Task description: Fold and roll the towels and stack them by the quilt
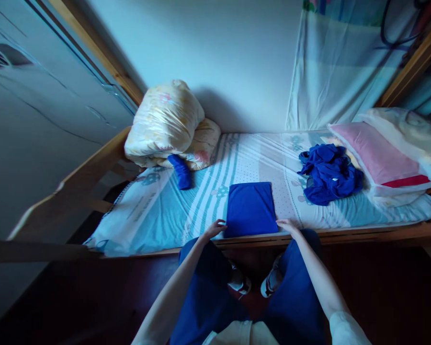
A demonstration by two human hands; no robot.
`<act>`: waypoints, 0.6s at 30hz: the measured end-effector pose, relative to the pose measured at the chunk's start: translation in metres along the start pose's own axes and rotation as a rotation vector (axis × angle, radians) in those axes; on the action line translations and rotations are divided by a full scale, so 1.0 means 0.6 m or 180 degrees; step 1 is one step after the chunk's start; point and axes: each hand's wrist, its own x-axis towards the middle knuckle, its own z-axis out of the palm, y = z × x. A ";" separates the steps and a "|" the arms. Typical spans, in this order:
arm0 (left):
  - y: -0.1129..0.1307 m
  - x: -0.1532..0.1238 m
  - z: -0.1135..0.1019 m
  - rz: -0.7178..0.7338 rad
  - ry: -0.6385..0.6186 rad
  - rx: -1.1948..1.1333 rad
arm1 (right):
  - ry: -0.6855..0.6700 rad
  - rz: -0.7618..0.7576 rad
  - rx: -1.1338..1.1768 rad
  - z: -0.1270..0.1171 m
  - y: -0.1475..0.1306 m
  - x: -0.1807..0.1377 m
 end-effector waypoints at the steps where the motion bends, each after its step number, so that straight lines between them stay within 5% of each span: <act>1: 0.005 0.011 -0.003 -0.0001 -0.0043 -0.0048 | 0.0012 0.0009 0.0018 0.003 -0.008 0.011; 8: 0.049 0.091 -0.028 0.0026 -0.0229 -0.0750 | 0.0299 0.0105 -0.0312 0.027 -0.062 0.121; 18: 0.088 0.211 -0.043 0.0239 0.0262 -0.1339 | 0.0539 -0.0016 -0.0546 0.043 -0.095 0.285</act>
